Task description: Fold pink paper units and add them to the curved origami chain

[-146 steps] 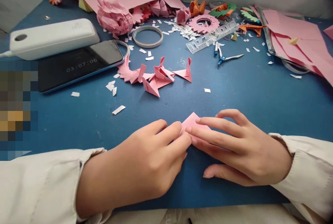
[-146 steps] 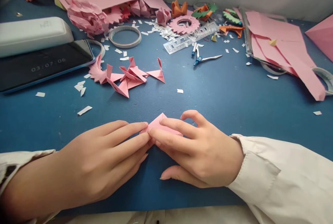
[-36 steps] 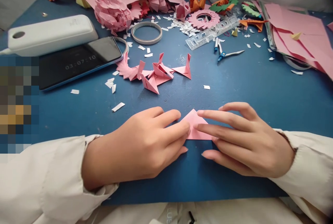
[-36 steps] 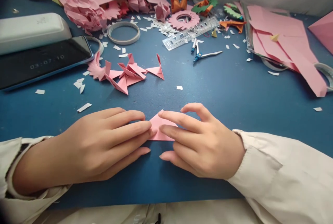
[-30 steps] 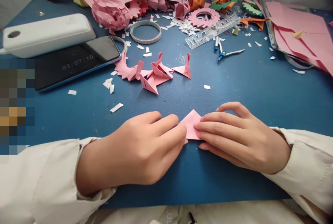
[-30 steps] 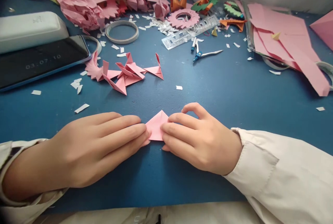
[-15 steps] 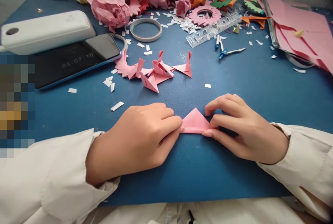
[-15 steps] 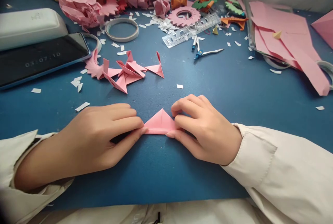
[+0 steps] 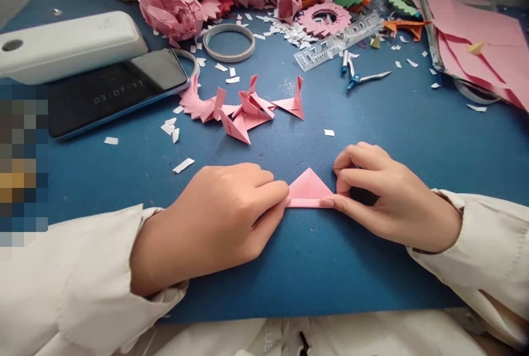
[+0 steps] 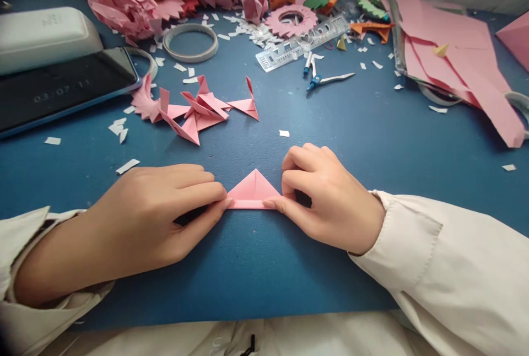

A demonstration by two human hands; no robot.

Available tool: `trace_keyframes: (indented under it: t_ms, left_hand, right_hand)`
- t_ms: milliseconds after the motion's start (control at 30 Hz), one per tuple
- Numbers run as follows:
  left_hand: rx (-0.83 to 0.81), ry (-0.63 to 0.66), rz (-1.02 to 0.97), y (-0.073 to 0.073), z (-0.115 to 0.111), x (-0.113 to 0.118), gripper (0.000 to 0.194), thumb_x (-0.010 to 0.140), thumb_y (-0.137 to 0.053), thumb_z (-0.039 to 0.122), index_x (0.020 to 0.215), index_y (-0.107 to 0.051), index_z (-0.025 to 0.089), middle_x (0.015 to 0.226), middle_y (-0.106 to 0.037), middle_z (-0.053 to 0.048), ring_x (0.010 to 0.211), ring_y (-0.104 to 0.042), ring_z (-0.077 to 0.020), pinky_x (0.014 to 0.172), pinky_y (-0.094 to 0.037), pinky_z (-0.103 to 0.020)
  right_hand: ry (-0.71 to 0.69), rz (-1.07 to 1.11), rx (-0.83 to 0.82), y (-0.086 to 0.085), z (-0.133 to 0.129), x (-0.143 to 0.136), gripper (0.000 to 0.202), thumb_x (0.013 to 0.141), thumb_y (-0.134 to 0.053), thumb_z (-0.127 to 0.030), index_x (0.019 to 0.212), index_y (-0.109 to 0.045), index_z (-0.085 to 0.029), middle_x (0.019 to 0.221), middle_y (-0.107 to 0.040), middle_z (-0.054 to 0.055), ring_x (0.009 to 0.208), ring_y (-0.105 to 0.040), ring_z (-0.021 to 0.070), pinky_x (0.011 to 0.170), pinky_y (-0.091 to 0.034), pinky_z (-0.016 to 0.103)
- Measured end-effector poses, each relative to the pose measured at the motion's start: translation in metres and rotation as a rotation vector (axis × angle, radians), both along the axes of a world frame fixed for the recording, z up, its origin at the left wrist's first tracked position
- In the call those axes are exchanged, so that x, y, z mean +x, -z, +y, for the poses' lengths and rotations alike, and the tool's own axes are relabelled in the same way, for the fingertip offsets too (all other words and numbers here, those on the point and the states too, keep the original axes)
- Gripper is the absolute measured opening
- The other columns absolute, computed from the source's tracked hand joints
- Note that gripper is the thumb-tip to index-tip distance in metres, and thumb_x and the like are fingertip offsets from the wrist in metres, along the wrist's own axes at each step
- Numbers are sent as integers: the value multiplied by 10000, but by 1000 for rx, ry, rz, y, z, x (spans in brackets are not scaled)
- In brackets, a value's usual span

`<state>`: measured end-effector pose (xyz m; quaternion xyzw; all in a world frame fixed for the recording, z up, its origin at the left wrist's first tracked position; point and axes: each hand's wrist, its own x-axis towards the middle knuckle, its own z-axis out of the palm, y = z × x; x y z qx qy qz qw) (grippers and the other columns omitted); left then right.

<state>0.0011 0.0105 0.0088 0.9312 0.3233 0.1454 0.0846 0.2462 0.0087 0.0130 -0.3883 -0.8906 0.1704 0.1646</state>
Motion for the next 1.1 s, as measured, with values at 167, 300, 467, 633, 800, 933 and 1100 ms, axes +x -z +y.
trace_keyframes:
  t_ms: [167,300,467,633,800,933,1100]
  left_hand:
    - [41,-23,31,0,0,0,269,915,-444,191,660,-531,192,542,-466,30,503,-450,-133,468,-247,-301]
    - [152,-59,54,0,-4,-1,305,909,-459,213,610,-512,194,504,-438,17,451,-439,-151,436,-250,-322]
    - [267,192,0,-3,-13,-2,213,882,-454,101,745,-610,151,532,-501,9,446,-457,-158,404,-319,-320]
    - [290,291,35,-2,-18,-4,231,873,-459,80,1033,-609,9,568,-586,-15,437,-502,-166,365,-385,-313]
    - [315,331,68,-2,-20,-4,197,829,-539,89,964,-647,-7,551,-600,-36,419,-515,-176,340,-415,-320]
    - [402,239,72,-5,-23,-4,166,836,-599,133,843,-676,-13,508,-585,-50,413,-545,-189,305,-400,-305]
    - [477,168,50,-6,-20,-3,254,824,-647,176,578,-607,124,426,-469,9,359,-453,-160,276,-329,-310]
  right_hand:
    - [7,-23,23,1,-1,1,288,920,-548,-318,667,-539,-179,776,-555,36,689,-469,147,637,-345,304]
    - [27,-53,102,2,-3,1,338,910,-575,-340,628,-491,-175,744,-528,24,652,-447,131,625,-339,304]
    - [-192,-47,357,6,-8,0,191,963,-415,-153,1029,-594,-149,843,-564,66,728,-470,175,654,-362,345]
    - [-297,-90,352,10,-12,-1,313,985,-313,-132,1197,-545,-130,911,-595,83,777,-487,191,675,-369,368]
    - [-310,-68,313,5,-13,0,299,952,-343,-118,1155,-563,-107,940,-601,104,789,-498,202,669,-393,388]
    - [-315,-48,383,0,-13,1,215,893,-416,-91,813,-612,-128,824,-609,108,750,-515,209,617,-409,391]
    - [-332,-37,526,-1,-13,3,236,839,-486,-44,647,-553,-165,721,-606,96,743,-561,221,591,-430,391]
